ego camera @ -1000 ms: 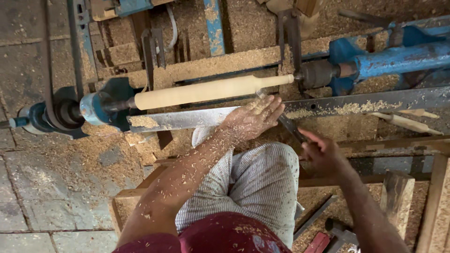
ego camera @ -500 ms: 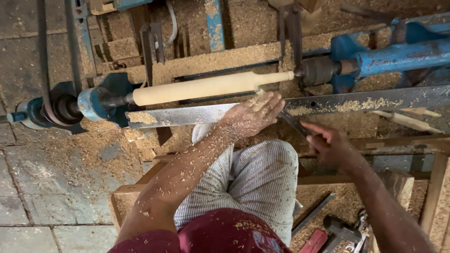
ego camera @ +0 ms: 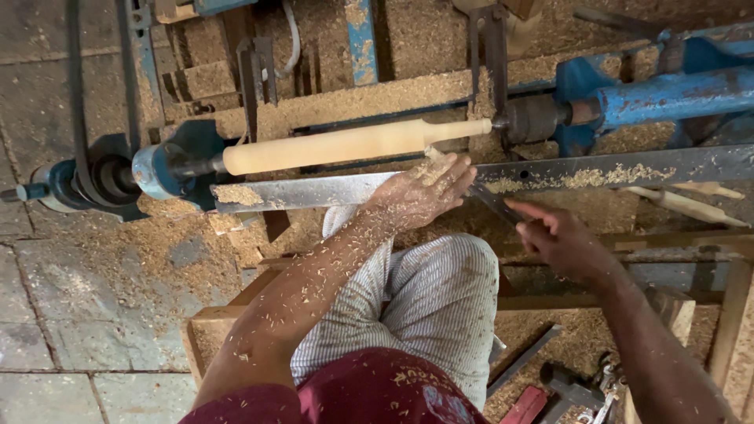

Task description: The person uses a chisel to shape a cylindrical wooden piece mounted on a rotating lathe. They repeatedly remove wood shavings, adjust the tool, and smooth the surface. The person also uses a marker to draw a line on the workpiece before continuing to carve.

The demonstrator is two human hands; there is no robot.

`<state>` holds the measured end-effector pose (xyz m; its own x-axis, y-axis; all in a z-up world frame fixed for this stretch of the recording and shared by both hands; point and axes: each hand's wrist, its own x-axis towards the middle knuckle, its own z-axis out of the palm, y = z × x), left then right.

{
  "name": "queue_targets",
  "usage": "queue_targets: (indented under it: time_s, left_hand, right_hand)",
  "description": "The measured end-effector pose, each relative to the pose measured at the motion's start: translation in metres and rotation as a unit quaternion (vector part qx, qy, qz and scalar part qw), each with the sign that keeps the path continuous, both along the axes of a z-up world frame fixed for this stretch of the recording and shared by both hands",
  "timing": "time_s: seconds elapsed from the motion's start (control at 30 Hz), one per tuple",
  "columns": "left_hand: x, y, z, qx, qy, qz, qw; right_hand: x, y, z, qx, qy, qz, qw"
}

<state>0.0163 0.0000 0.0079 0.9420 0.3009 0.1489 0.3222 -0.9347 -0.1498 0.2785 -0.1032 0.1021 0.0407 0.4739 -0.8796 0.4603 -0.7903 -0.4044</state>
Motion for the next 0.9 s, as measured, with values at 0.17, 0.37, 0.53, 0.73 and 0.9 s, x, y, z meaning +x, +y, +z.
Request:
queue_targets:
  time_s: [0.17,0.37,0.53,0.73,0.9]
  left_hand:
    - [-0.001,0.000,0.001,-0.032,-0.011,0.004,0.999]
    - [0.000,0.001,-0.001,-0.034,-0.024,-0.002,0.999]
    - [0.000,-0.002,-0.006,-0.039,-0.027,-0.002,0.999]
    - [-0.002,-0.001,-0.005,-0.017,-0.052,0.004,0.998]
    - [-0.004,-0.002,-0.004,-0.011,-0.060,-0.004,0.998]
  right_hand:
    - [-0.006,-0.004,-0.004,0.022,-0.023,0.012,0.999]
    - [-0.006,-0.012,-0.018,0.085,0.008,0.015,0.996]
    - [-0.004,-0.025,-0.033,0.099,0.004,-0.007,0.995]
    - [-0.015,-0.041,-0.045,0.092,0.021,-0.060,0.994]
    - [-0.022,-0.042,-0.043,0.121,0.045,-0.053,0.990]
